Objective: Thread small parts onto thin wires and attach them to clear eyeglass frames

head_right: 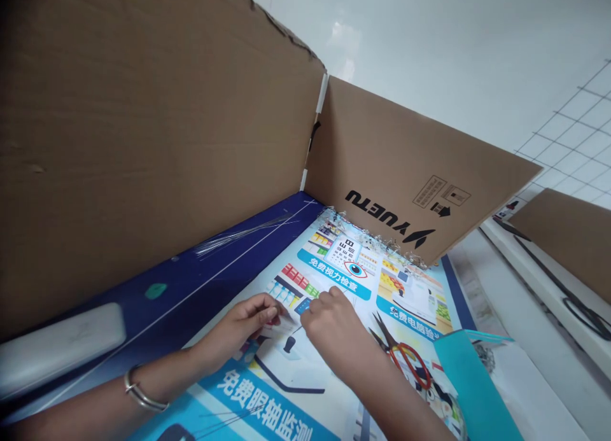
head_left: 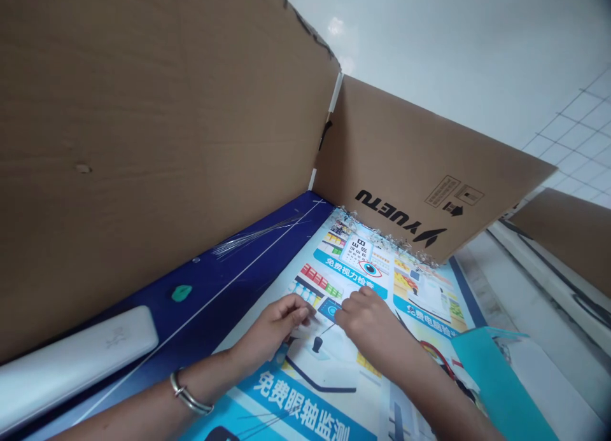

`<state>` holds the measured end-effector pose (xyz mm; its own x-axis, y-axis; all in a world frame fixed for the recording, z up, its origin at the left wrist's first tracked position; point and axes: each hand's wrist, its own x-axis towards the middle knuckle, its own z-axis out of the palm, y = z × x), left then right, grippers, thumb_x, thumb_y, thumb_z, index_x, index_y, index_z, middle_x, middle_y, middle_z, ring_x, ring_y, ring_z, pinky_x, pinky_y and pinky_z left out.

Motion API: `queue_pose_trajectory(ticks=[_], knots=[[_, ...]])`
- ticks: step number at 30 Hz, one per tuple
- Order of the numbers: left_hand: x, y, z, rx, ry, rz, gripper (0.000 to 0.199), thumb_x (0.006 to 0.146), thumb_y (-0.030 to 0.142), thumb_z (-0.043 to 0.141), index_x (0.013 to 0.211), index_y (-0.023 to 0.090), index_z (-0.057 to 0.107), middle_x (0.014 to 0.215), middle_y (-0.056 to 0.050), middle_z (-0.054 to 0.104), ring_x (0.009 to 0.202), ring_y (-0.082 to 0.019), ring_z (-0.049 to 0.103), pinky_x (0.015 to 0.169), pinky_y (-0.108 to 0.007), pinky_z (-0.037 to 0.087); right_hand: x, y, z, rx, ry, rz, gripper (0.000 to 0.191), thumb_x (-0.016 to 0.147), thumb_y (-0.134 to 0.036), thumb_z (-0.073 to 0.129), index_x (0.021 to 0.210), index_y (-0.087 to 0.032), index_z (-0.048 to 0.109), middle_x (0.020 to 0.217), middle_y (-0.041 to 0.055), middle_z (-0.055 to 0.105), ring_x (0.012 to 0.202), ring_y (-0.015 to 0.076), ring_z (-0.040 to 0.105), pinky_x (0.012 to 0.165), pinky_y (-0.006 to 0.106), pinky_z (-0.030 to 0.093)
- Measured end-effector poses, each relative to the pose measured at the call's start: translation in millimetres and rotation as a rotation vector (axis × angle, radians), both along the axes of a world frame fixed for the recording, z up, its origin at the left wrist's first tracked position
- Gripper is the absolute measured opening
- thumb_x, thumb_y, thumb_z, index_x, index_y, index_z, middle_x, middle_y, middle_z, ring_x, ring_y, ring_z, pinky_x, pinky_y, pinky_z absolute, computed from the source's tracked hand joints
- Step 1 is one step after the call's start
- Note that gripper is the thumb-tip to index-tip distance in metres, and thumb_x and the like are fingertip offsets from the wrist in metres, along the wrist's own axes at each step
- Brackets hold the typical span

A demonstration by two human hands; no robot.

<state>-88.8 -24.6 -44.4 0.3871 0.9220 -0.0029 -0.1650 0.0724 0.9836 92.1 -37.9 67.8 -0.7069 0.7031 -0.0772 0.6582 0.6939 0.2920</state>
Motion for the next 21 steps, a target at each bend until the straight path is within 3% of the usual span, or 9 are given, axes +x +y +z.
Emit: queue_pose_trajectory(ticks=[4, 7, 13, 16, 18, 19, 21], knots=[[0.1, -3.0, 1.7, 0.198, 0.027, -0.149, 0.018, 0.083, 0.030, 0.051, 0.074, 0.016, 0.058, 0.079, -0.003, 0.060, 0.075, -0.015, 0.051, 0.069, -0.024, 0.040, -23.4, -1.8, 1.1, 0.032, -0.026, 0.088, 0.009, 0.082, -0.010, 0.049, 0.076, -0.015, 0.054, 0.062, 0.0033, 0.059, 0.061, 0.0180, 0.051, 0.066, 0.033, 0.029], [-0.9, -4.6, 2.9, 0.280, 0.041, -0.230, 0.017, 0.083, 0.028, 0.050, 0.079, 0.015, 0.060, 0.076, -0.002, 0.060, 0.075, -0.016, 0.052, 0.071, -0.025, 0.040, -34.2, -3.0, -3.6, 0.030, -0.027, 0.109, 0.006, 0.081, -0.009, 0.049, 0.083, -0.014, 0.053, 0.060, 0.0032, 0.058, 0.058, 0.0177, 0.051, 0.067, 0.033, 0.030], [-1.0, -5.0, -1.4, 0.285, 0.045, -0.221, 0.017, 0.081, 0.028, 0.053, 0.076, 0.015, 0.062, 0.075, -0.002, 0.062, 0.072, -0.016, 0.053, 0.070, -0.025, 0.042, -39.9, -3.6, -5.8, 0.077, 0.030, 0.140, 0.023, 0.082, -0.011, 0.048, 0.105, -0.009, 0.050, 0.069, 0.0056, 0.061, 0.067, 0.0196, 0.055, 0.076, 0.036, 0.037], [-0.1, -4.0, -3.6, 0.249, 0.037, -0.144, 0.019, 0.081, 0.031, 0.054, 0.077, 0.014, 0.062, 0.074, -0.003, 0.062, 0.072, -0.016, 0.054, 0.067, -0.025, 0.042, -33.1, -6.1, 0.8, 0.158, 0.182, 0.183, 0.029, 0.085, -0.013, 0.046, 0.114, -0.009, 0.048, 0.100, 0.0130, 0.061, 0.100, 0.0240, 0.051, 0.092, 0.040, 0.033], [-0.3, -3.3, -3.3, 0.257, 0.018, -0.104, 0.020, 0.081, 0.031, 0.054, 0.076, 0.014, 0.062, 0.073, -0.003, 0.061, 0.071, -0.016, 0.054, 0.067, -0.026, 0.042, -24.9, -9.1, -1.3, 0.212, 0.363, 0.185, 0.026, 0.086, -0.012, 0.046, 0.112, -0.013, 0.049, 0.115, 0.0122, 0.055, 0.113, 0.0248, 0.042, 0.096, 0.041, 0.030], [-0.6, -3.2, -2.6, 0.271, 0.008, -0.091, 0.019, 0.081, 0.031, 0.054, 0.075, 0.014, 0.062, 0.074, -0.003, 0.061, 0.071, -0.015, 0.054, 0.068, -0.026, 0.042, -20.3, -10.6, -5.8, 0.233, 0.480, 0.155, 0.025, 0.085, -0.012, 0.046, 0.109, -0.016, 0.051, 0.113, 0.0101, 0.056, 0.112, 0.0241, 0.043, 0.095, 0.041, 0.032], [-1.3, -3.2, -0.8, 0.301, -0.007, -0.071, 0.019, 0.081, 0.029, 0.054, 0.073, 0.014, 0.061, 0.077, -0.004, 0.062, 0.073, -0.015, 0.054, 0.070, -0.026, 0.042, -11.8, -12.9, -20.9, 0.268, 0.769, 0.028, 0.017, 0.084, -0.011, 0.049, 0.098, -0.019, 0.054, 0.092, 0.0049, 0.060, 0.094, 0.0194, 0.052, 0.085, 0.037, 0.040]])
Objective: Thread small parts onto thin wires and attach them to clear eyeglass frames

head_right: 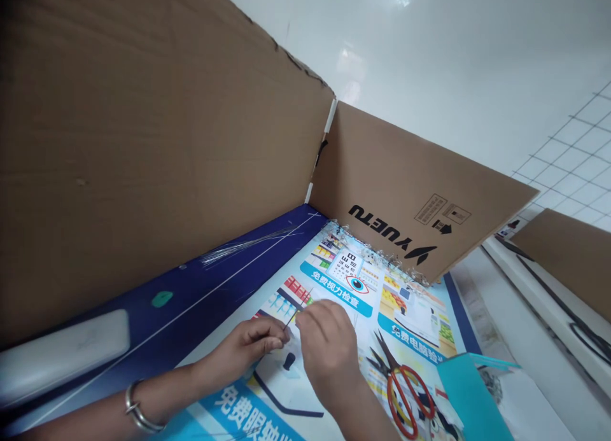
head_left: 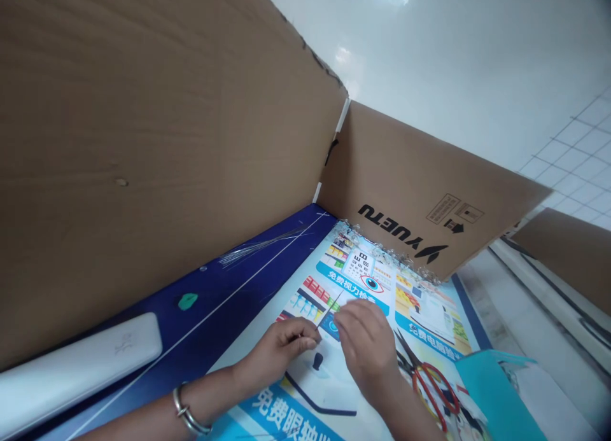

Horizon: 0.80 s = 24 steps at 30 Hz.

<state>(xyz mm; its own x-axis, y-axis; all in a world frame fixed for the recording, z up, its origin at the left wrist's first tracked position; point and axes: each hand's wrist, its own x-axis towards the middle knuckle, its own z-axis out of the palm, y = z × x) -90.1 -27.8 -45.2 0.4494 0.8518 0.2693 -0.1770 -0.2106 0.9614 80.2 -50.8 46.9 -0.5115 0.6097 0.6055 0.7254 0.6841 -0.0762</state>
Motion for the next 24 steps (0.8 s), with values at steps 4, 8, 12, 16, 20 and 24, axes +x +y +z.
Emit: queue_pose_trajectory(ticks=[4, 8, 12, 16, 20, 24], knots=[[0.8, -1.4, 2.6, 0.015, -0.002, -0.006, 0.017, 0.082, 0.026, 0.053, 0.072, 0.014, 0.060, 0.076, -0.004, 0.062, 0.074, -0.015, 0.055, 0.070, -0.025, 0.042, 5.4, -0.4, -32.6, -0.428, 0.461, -0.250, 0.018, 0.082, -0.025, 0.055, 0.098, -0.020, 0.050, 0.075, 0.0001, 0.055, 0.066, 0.0128, 0.051, 0.062, 0.027, 0.045], [3.5, -2.6, 3.3, 0.016, 0.044, -0.048, 0.015, 0.080, 0.022, 0.053, 0.070, 0.014, 0.061, 0.073, -0.002, 0.062, 0.071, -0.014, 0.056, 0.068, -0.024, 0.043, -2.8, 1.9, -39.3, -0.728, 0.636, -0.173, 0.023, 0.080, -0.025, 0.055, 0.103, -0.019, 0.053, 0.077, -0.0009, 0.055, 0.066, 0.0112, 0.052, 0.062, 0.023, 0.045], [2.2, -0.9, 4.8, 0.004, 0.067, -0.094, 0.014, 0.080, 0.021, 0.054, 0.072, 0.015, 0.064, 0.074, -0.003, 0.064, 0.074, -0.015, 0.057, 0.072, -0.025, 0.044, -8.1, 3.5, -32.1, -0.721, 0.616, -0.061, 0.011, 0.081, -0.020, 0.052, 0.075, -0.018, 0.061, 0.077, 0.0003, 0.058, 0.074, 0.0124, 0.055, 0.067, 0.023, 0.044], [-4.1, 3.2, 8.9, -0.097, -0.045, 0.000, 0.014, 0.080, 0.025, 0.054, 0.074, 0.016, 0.063, 0.099, -0.007, 0.063, 0.094, -0.019, 0.056, 0.084, -0.030, 0.041, -6.6, 3.9, -30.3, -0.680, 0.630, -0.056, 0.012, 0.082, -0.022, 0.053, 0.075, -0.019, 0.062, 0.077, 0.0008, 0.060, 0.074, 0.0134, 0.057, 0.068, 0.025, 0.044], [-7.2, 5.5, 11.5, -0.269, -0.125, 0.155, 0.015, 0.081, 0.029, 0.054, 0.081, 0.017, 0.064, 0.111, -0.007, 0.059, 0.102, -0.020, 0.054, 0.087, -0.030, 0.040, -6.3, 5.3, -41.8, -0.625, 0.598, -0.041, 0.011, 0.083, -0.021, 0.052, 0.079, -0.020, 0.063, 0.081, 0.0019, 0.061, 0.078, 0.0141, 0.057, 0.072, 0.027, 0.045], [-4.7, 6.9, 6.8, -0.366, -0.181, 0.197, 0.016, 0.080, 0.031, 0.055, 0.087, 0.018, 0.063, 0.105, -0.006, 0.062, 0.094, -0.018, 0.056, 0.078, -0.027, 0.044, -7.6, 8.5, -61.7, -0.631, 0.524, 0.013, 0.014, 0.083, -0.018, 0.052, 0.076, -0.020, 0.064, 0.078, 0.0015, 0.062, 0.077, 0.0134, 0.058, 0.071, 0.026, 0.045]])
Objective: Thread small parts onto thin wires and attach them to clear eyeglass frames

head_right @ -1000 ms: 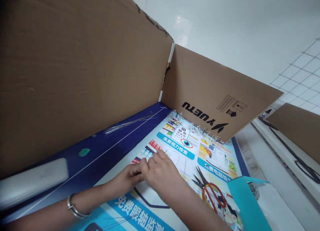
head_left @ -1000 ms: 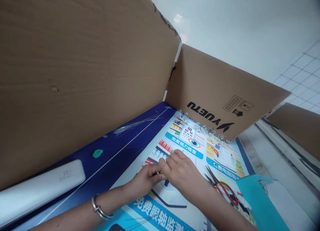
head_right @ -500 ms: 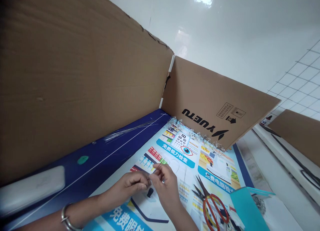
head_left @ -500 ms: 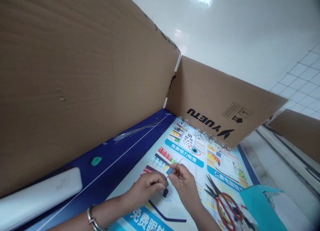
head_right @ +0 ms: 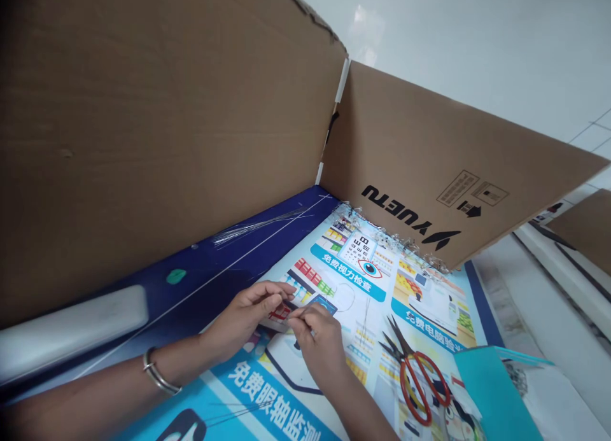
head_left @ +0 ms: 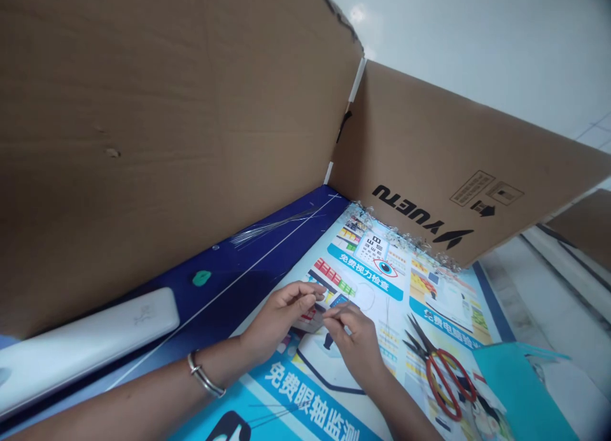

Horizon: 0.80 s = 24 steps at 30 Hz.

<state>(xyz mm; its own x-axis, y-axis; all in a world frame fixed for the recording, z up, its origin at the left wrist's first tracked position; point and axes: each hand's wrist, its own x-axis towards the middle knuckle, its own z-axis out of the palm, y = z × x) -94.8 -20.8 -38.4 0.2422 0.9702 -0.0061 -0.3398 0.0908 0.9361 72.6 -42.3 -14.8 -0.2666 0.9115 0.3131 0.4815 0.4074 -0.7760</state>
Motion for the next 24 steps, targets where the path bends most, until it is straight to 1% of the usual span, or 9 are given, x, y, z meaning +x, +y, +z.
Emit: queue_pose_trajectory(ticks=[5, 8, 10, 12, 14, 18, 24], knots=[[3.6, 1.8, -8.4, -0.079, -0.044, 0.029, 0.017, 0.079, 0.032, 0.058, 0.087, 0.018, 0.062, 0.098, -0.004, 0.062, 0.086, -0.015, 0.057, 0.072, -0.024, 0.044, 0.6, 1.9, -13.9, 0.021, -0.016, 0.009, 0.014, 0.083, -0.018, 0.053, 0.073, -0.019, 0.063, 0.081, 0.0022, 0.063, 0.079, 0.0134, 0.058, 0.071, 0.025, 0.046], [6.5, 0.4, -10.6, -0.121, -0.087, 0.010, 0.017, 0.079, 0.031, 0.059, 0.088, 0.018, 0.061, 0.094, -0.003, 0.062, 0.078, -0.012, 0.056, 0.068, -0.022, 0.043, 0.1, 2.8, -20.3, 0.005, -0.039, 0.027, 0.015, 0.083, -0.017, 0.052, 0.071, -0.019, 0.062, 0.078, 0.0022, 0.063, 0.077, 0.0132, 0.059, 0.070, 0.026, 0.046], [8.6, -1.5, -11.2, -0.144, -0.125, -0.017, 0.017, 0.078, 0.031, 0.059, 0.088, 0.017, 0.061, 0.092, -0.003, 0.062, 0.075, -0.012, 0.055, 0.068, -0.023, 0.043, -0.6, 3.5, -25.0, -0.005, -0.040, 0.033, 0.018, 0.083, -0.017, 0.052, 0.067, -0.019, 0.061, 0.076, 0.0018, 0.064, 0.075, 0.0130, 0.059, 0.069, 0.025, 0.047], [10.6, -3.5, -12.1, -0.176, -0.156, -0.053, 0.017, 0.078, 0.031, 0.060, 0.088, 0.017, 0.061, 0.092, -0.004, 0.062, 0.076, -0.012, 0.056, 0.070, -0.024, 0.044, -1.4, 4.1, -28.7, 0.005, -0.026, 0.024, 0.020, 0.083, -0.018, 0.052, 0.064, -0.019, 0.060, 0.077, 0.0014, 0.065, 0.076, 0.0130, 0.060, 0.069, 0.026, 0.047], [12.2, -5.1, -13.6, -0.202, -0.174, -0.078, 0.016, 0.078, 0.031, 0.060, 0.087, 0.018, 0.061, 0.096, -0.004, 0.061, 0.081, -0.013, 0.056, 0.073, -0.025, 0.044, -2.2, 4.2, -30.9, 0.014, -0.008, 0.018, 0.020, 0.082, -0.018, 0.053, 0.064, -0.020, 0.061, 0.077, 0.0011, 0.065, 0.077, 0.0130, 0.060, 0.070, 0.025, 0.048], [13.7, -6.9, -16.4, -0.179, -0.196, -0.081, 0.012, 0.078, 0.028, 0.061, 0.081, 0.017, 0.062, 0.105, -0.005, 0.057, 0.090, -0.015, 0.055, 0.082, -0.028, 0.042, -3.7, 3.2, -32.5, -0.007, 0.002, 0.028, 0.018, 0.082, -0.019, 0.054, 0.067, -0.020, 0.062, 0.073, 0.0003, 0.065, 0.073, 0.0125, 0.060, 0.068, 0.025, 0.048], [14.8, -7.1, -15.6, -0.175, -0.255, -0.097, 0.010, 0.076, 0.026, 0.063, 0.077, 0.016, 0.062, 0.105, -0.005, 0.056, 0.095, -0.017, 0.053, 0.086, -0.031, 0.041, -4.7, 1.9, -34.3, 0.014, -0.067, 0.006, 0.019, 0.083, -0.023, 0.053, 0.067, -0.020, 0.063, 0.071, 0.0007, 0.064, 0.069, 0.0129, 0.058, 0.066, 0.024, 0.046]])
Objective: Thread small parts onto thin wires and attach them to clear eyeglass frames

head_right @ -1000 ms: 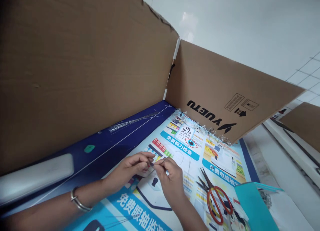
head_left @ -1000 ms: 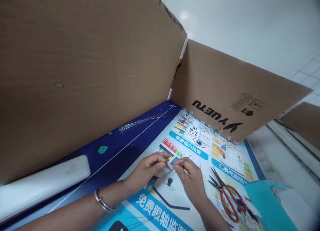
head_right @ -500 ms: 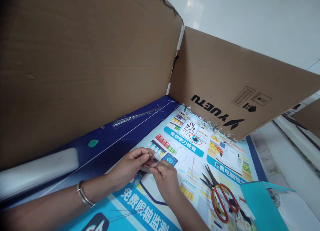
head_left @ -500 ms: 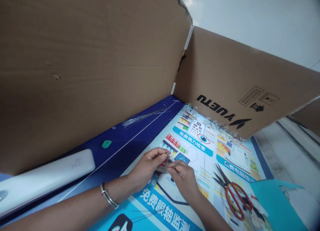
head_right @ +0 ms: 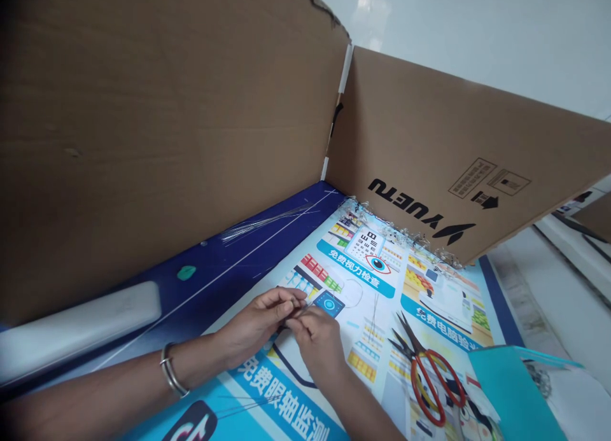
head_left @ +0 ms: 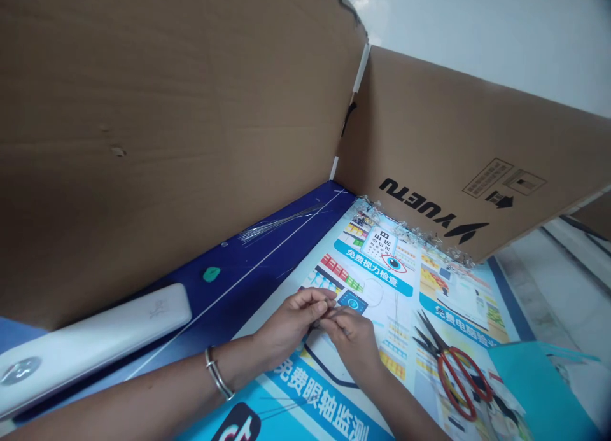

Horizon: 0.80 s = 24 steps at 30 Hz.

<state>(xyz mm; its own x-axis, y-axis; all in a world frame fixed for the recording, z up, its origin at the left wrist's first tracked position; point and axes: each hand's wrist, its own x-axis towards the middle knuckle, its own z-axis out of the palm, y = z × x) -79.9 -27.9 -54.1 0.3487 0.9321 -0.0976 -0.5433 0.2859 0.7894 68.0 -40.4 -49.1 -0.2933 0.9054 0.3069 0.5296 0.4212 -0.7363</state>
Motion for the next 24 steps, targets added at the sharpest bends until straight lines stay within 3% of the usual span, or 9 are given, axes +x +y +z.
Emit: queue_pose_trajectory(ticks=[7, 13, 24], knots=[[0.8, -0.5, -2.5, 0.030, 0.020, -0.032, 0.008, 0.078, 0.023, 0.060, 0.081, 0.017, 0.064, 0.103, -0.006, 0.057, 0.096, -0.017, 0.052, 0.088, -0.030, 0.039, -0.3, 0.1, -0.5, 0.031, -0.078, -0.023, 0.026, 0.083, -0.023, 0.052, 0.059, -0.019, 0.059, 0.064, -0.0001, 0.059, 0.063, 0.0122, 0.055, 0.061, 0.024, 0.044], [1.1, -1.8, 0.8, 0.018, -0.011, -0.039, 0.008, 0.076, 0.023, 0.063, 0.072, 0.016, 0.062, 0.101, -0.004, 0.056, 0.095, -0.017, 0.052, 0.088, -0.031, 0.038, -3.6, -0.6, 1.9, 0.025, -0.130, -0.024, 0.027, 0.083, -0.019, 0.049, 0.058, -0.019, 0.057, 0.063, -0.0005, 0.058, 0.064, 0.0125, 0.055, 0.061, 0.024, 0.044], [2.1, -3.2, -0.1, 0.006, -0.011, -0.074, 0.009, 0.075, 0.023, 0.063, 0.069, 0.016, 0.062, 0.103, -0.003, 0.055, 0.100, -0.018, 0.048, 0.092, -0.031, 0.033, -5.7, -2.1, 3.8, 0.003, -0.046, -0.023, 0.024, 0.079, -0.013, 0.047, 0.058, -0.018, 0.056, 0.063, -0.0003, 0.058, 0.063, 0.0124, 0.055, 0.059, 0.023, 0.043]])
